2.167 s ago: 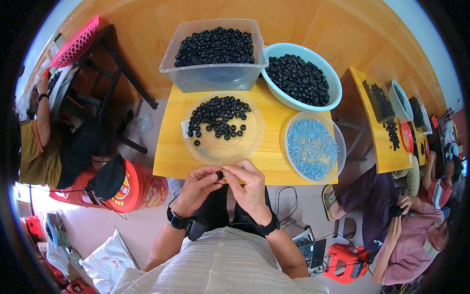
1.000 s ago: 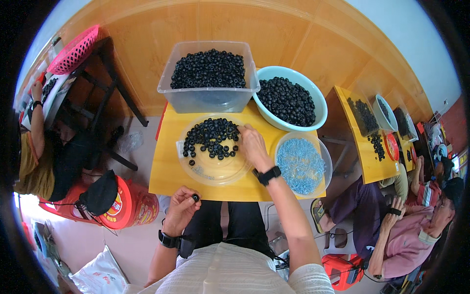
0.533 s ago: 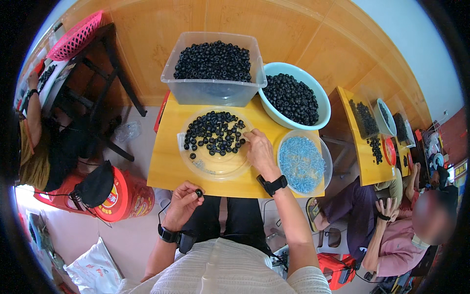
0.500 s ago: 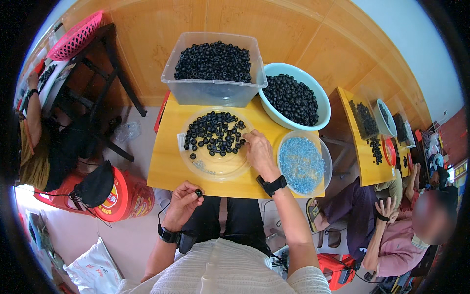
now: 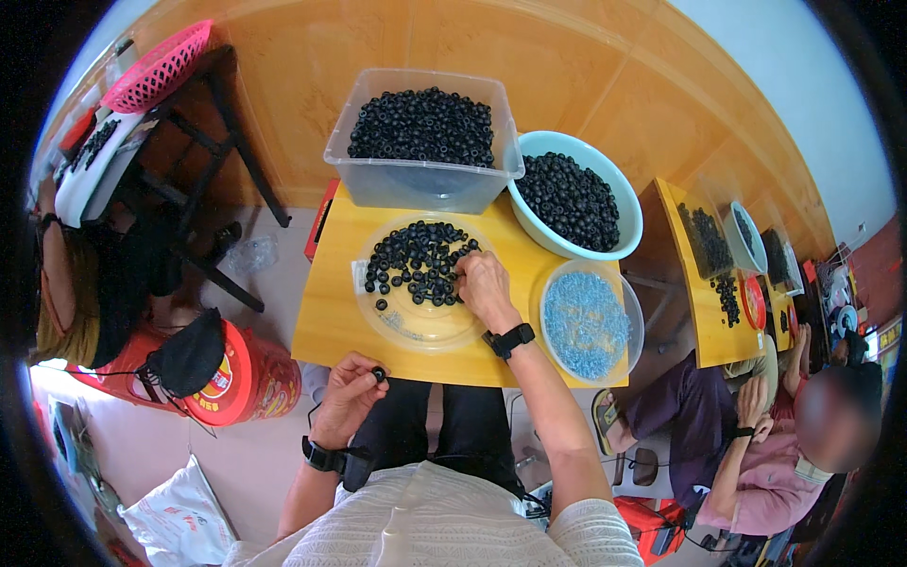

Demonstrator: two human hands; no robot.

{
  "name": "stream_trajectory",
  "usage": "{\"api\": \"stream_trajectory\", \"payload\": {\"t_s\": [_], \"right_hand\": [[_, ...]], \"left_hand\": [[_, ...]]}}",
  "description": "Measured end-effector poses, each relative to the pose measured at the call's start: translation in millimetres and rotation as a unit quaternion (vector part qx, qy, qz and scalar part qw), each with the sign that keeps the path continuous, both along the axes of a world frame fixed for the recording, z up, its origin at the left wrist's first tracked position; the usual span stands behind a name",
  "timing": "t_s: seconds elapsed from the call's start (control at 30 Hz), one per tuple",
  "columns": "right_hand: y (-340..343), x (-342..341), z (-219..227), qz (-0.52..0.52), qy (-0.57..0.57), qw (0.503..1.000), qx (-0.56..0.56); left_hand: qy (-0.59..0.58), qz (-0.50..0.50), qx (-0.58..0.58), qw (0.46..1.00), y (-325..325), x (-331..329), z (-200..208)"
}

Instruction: Sorting and assembling small black rubber or plastic components at a workshop table.

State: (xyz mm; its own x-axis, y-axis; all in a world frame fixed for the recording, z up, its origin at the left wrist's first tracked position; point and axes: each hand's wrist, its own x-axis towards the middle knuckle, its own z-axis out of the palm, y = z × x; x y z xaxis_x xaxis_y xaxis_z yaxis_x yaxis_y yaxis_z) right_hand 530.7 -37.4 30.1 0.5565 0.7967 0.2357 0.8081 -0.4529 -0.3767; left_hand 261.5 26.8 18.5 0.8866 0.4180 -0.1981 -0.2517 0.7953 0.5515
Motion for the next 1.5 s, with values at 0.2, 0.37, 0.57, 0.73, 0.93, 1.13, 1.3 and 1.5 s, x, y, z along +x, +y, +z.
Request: {"api": "stream_trajectory", "payload": {"t_s": [0.2,0.37,0.57,0.73,0.93,1.13,1.3,1.5], "right_hand": [[-6,4,10,-0.042,0.179,0.977,0.105],[-20,-10,35,-0.031,0.588,0.768,0.252],[-35,-25,42,-0.002,0.638,0.721,0.271],[-45,-42,52,0.009,0.654,0.704,0.277],[-53,-60,65,0.045,0.672,0.688,0.27],[-58,-67,58,0.04,0.681,0.681,0.265],[-57,-70,51,0.05,0.687,0.683,0.244],[-56,-82,51,0.056,0.666,0.718,0.195]], "left_hand": [[-0.011,0.003,0.0,1.0,0,-1,4],[-0.005,0.003,0.001,1.0,1,0,0],[0.006,-0.01,0.017,1.0,-3,10,13],[-0.002,-0.01,0.025,1.0,-2,21,24],[-0.025,-0.024,0.038,0.999,-2,29,29],[-0.026,-0.028,0.041,0.998,-4,29,29],[-0.024,-0.024,0.039,0.999,-1,29,30],[-0.029,-0.028,0.034,0.999,-1,27,26]]}}
